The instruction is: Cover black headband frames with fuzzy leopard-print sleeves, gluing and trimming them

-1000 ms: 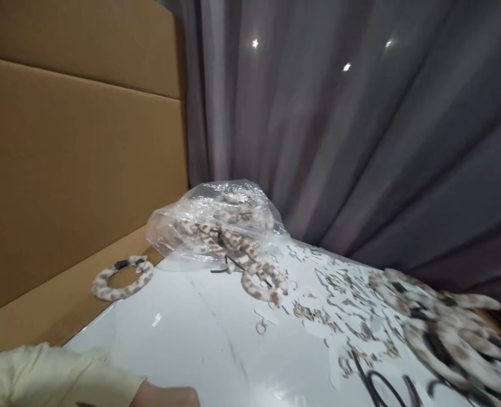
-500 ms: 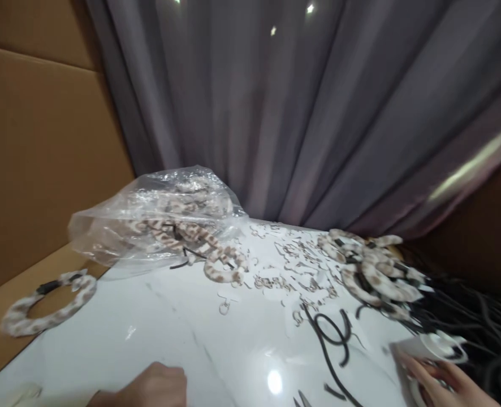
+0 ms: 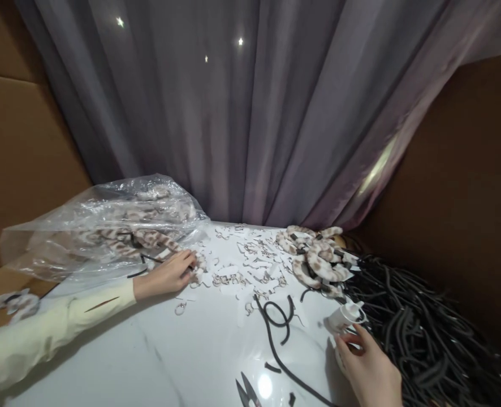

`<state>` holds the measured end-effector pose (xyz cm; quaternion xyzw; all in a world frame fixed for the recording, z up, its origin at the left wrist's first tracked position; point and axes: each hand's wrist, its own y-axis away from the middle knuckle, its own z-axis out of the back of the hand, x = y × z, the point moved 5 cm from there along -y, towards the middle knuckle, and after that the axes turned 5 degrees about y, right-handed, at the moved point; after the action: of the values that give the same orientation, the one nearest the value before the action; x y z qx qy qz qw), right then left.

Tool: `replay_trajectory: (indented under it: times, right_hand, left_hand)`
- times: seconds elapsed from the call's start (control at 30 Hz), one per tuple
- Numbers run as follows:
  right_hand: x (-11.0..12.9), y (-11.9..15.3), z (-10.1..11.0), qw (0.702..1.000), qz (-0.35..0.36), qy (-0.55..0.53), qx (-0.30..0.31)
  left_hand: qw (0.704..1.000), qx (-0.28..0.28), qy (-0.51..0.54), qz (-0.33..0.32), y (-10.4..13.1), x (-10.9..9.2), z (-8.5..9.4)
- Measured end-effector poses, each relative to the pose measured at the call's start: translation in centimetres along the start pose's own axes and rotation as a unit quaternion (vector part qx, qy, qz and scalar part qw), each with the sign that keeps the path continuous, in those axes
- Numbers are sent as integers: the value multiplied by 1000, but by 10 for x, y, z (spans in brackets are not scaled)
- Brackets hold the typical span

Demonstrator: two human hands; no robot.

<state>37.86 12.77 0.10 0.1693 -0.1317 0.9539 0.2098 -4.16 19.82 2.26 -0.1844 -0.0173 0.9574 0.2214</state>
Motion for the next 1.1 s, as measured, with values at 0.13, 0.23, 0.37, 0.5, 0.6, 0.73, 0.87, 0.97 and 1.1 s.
replay_trajectory:
  times: [0.13,0.23,0.37,0.5,0.6,0.73,0.87,0.97,1.1]
  right_hand:
    - [1,5,1,998,-20,-49,26]
    - [7,9,2,999,-5,-31,41]
    - [9,14,15,1000,-2,-4,24]
    - [19,24,38,997,16,-58,-39]
    - [49,38,36,981,105,-153,49]
    - [105,59,18,930,324,-101,140]
    - [135,64,-9,891,407,21,201]
    - [143,57,-21,886,406,53,217]
    - [151,43,-23,885,397,72,233]
  left_hand:
    - [1000,2,-1,21,-10,-1,-10]
    - [999,4,-4,42,-12,-6,-9]
    - [998,4,-20,53,-12,-14,-10]
    - [998,27,-9,58,-19,-5,-9]
    - [998,26,10,61,-25,5,15]
    - [997,-54,13,55,-9,-5,66]
    - [970,-177,37,-163,42,-58,70]
    - [935,-105,24,-337,76,-93,21]
    - [911,-24,48,-408,81,-100,-29]
